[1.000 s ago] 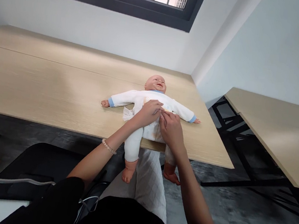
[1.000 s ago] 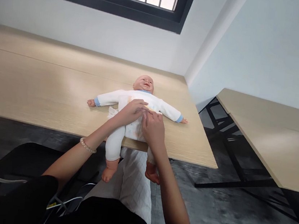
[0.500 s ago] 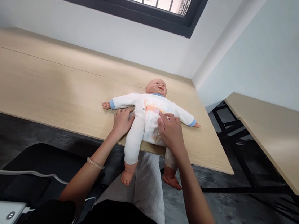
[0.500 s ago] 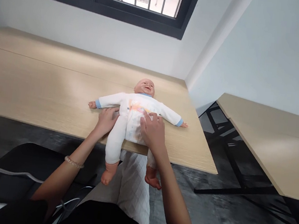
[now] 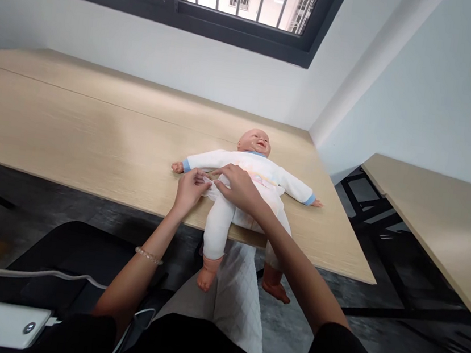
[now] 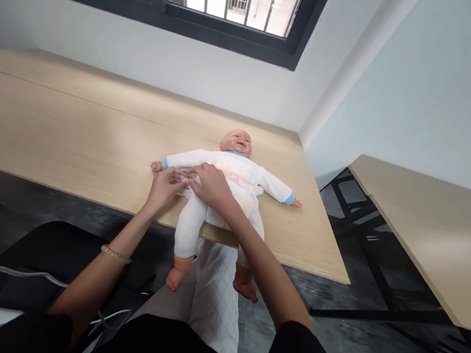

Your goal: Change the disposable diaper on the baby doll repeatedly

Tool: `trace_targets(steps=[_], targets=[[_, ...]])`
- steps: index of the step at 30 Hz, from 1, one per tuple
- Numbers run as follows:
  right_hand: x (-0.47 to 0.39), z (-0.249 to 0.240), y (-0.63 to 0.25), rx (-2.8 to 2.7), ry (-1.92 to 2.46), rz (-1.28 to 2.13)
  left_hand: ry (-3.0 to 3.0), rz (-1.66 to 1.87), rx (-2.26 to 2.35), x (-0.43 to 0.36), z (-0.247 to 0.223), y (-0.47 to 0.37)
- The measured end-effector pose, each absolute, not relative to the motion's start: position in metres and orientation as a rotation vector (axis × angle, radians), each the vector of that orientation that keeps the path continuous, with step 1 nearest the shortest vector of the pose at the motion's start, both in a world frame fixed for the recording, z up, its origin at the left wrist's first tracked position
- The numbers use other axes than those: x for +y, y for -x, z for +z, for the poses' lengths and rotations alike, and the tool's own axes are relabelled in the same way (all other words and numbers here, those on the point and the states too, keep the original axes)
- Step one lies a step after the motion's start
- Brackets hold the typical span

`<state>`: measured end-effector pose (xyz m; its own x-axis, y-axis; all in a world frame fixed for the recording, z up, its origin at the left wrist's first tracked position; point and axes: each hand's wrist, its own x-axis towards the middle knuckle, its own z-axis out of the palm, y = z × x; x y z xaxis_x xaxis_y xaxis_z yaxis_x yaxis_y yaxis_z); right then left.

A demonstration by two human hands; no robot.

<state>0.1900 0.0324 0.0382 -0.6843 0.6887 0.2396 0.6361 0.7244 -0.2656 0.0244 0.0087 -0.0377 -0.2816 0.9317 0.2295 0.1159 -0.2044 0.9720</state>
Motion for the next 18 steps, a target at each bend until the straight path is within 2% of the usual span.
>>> trace_targets(steps=[8, 18], targets=[[0.045, 0.049, -0.152, -2.802, 1.178, 0.108, -1.224, 1.725, 1.392, 0.003, -0.026, -0.028], [0.043, 0.036, -0.125, -2.874, 1.339, 0.016, -1.228, 1.810, 1.446, 0.006, -0.042, -0.030]])
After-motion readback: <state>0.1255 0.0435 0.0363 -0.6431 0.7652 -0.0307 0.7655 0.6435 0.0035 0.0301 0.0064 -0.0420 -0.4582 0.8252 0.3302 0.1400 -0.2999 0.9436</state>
